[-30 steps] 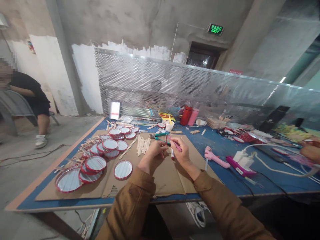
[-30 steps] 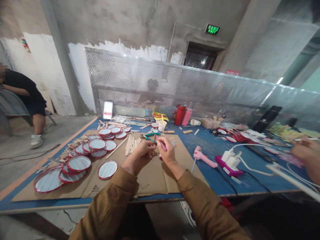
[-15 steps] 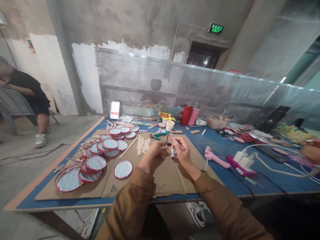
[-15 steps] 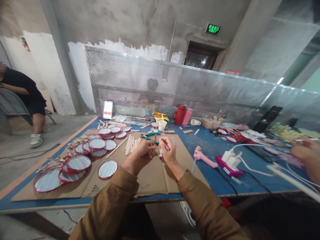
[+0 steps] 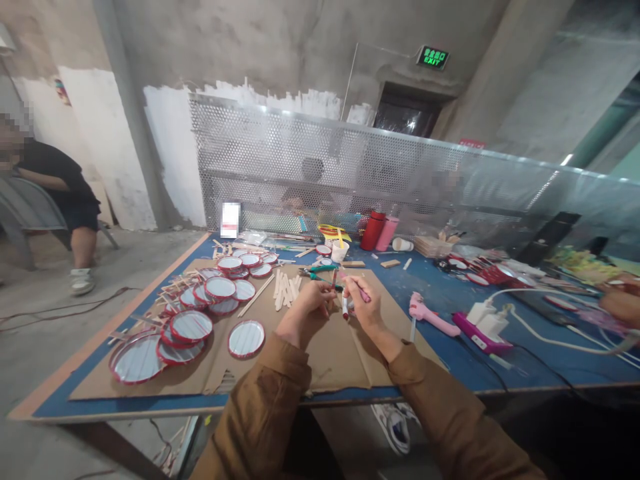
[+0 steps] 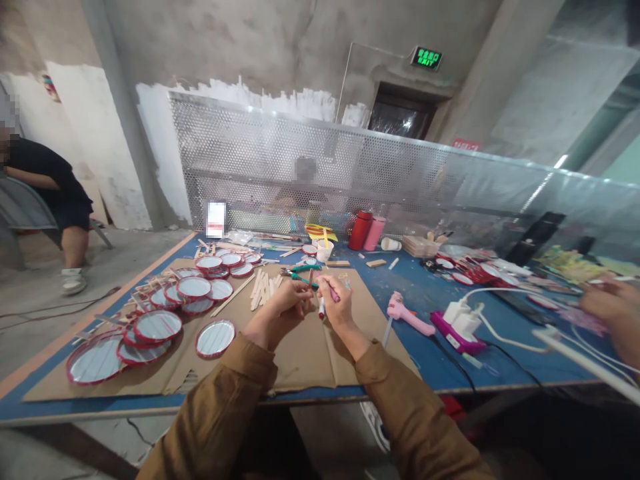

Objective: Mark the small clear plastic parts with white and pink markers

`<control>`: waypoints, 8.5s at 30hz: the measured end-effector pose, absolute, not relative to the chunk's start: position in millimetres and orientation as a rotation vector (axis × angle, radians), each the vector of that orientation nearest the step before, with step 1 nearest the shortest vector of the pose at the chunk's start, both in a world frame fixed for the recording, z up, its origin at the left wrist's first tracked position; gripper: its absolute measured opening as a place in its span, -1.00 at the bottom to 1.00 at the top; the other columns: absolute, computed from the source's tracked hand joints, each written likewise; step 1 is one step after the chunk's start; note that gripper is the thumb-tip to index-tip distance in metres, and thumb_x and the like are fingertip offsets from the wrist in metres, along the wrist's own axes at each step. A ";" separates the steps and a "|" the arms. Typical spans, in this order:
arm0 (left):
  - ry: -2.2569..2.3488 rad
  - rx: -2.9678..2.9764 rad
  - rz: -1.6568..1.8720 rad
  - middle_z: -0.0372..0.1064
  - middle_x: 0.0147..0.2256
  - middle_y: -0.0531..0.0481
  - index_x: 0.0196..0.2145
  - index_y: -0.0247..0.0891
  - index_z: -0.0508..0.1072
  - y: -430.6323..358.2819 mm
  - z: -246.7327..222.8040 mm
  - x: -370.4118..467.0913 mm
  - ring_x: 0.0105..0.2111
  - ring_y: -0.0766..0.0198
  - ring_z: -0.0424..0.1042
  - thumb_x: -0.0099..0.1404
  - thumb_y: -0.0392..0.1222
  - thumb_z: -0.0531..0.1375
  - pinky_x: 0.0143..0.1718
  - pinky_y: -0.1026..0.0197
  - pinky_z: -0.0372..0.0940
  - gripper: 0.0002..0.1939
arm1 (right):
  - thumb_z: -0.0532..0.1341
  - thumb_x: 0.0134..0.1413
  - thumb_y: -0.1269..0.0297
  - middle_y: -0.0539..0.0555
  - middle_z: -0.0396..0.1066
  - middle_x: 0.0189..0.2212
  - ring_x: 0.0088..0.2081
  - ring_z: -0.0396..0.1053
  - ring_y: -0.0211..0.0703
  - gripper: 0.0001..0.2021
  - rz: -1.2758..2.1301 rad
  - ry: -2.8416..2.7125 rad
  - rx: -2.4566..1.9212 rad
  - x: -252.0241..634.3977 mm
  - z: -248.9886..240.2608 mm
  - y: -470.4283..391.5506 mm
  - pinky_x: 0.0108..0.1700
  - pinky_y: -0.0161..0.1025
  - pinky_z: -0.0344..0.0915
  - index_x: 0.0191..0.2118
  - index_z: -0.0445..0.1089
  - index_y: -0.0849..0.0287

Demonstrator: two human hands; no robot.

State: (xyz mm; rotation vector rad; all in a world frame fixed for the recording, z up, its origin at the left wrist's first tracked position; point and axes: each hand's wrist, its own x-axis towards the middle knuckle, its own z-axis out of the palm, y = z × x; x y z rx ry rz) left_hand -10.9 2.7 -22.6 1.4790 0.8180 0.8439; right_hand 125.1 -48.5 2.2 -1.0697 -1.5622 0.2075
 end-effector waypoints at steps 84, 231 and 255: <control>0.814 1.461 0.815 0.28 -0.68 0.07 -0.42 -0.42 0.41 -3.2 -14.1 -13.3 -0.79 0.40 0.26 0.13 -0.23 0.23 -0.72 0.37 0.02 -0.85 | 0.10 0.15 0.09 -0.07 0.26 -0.63 -0.59 0.25 -0.29 -0.76 0.245 -1.453 -1.063 124.6 0.1 -49.2 -0.49 -0.34 0.21 -0.38 0.29 0.16; 0.808 1.465 0.846 0.27 -0.68 0.07 -0.41 -0.40 0.42 4.8 -26.3 -9.5 -0.78 0.40 0.24 0.12 -0.25 0.23 -0.71 0.35 0.05 -0.88 | 0.08 0.14 0.11 -0.07 0.27 -0.61 -0.59 0.19 -0.33 -0.77 0.271 -1.577 -1.110 128.0 -5.8 -49.1 -0.50 -0.36 0.18 -0.39 0.30 0.15; 0.774 1.480 0.875 0.29 -0.66 0.06 -0.43 -0.41 0.43 0.3 -24.4 -11.2 -0.78 0.42 0.23 0.11 -0.21 0.24 -0.71 0.36 0.05 -0.83 | 0.09 0.14 0.07 -0.08 0.25 -0.63 -0.60 0.22 -0.31 -0.75 0.288 -1.497 -1.098 126.7 -3.2 -50.0 -0.51 -0.36 0.21 -0.38 0.29 0.15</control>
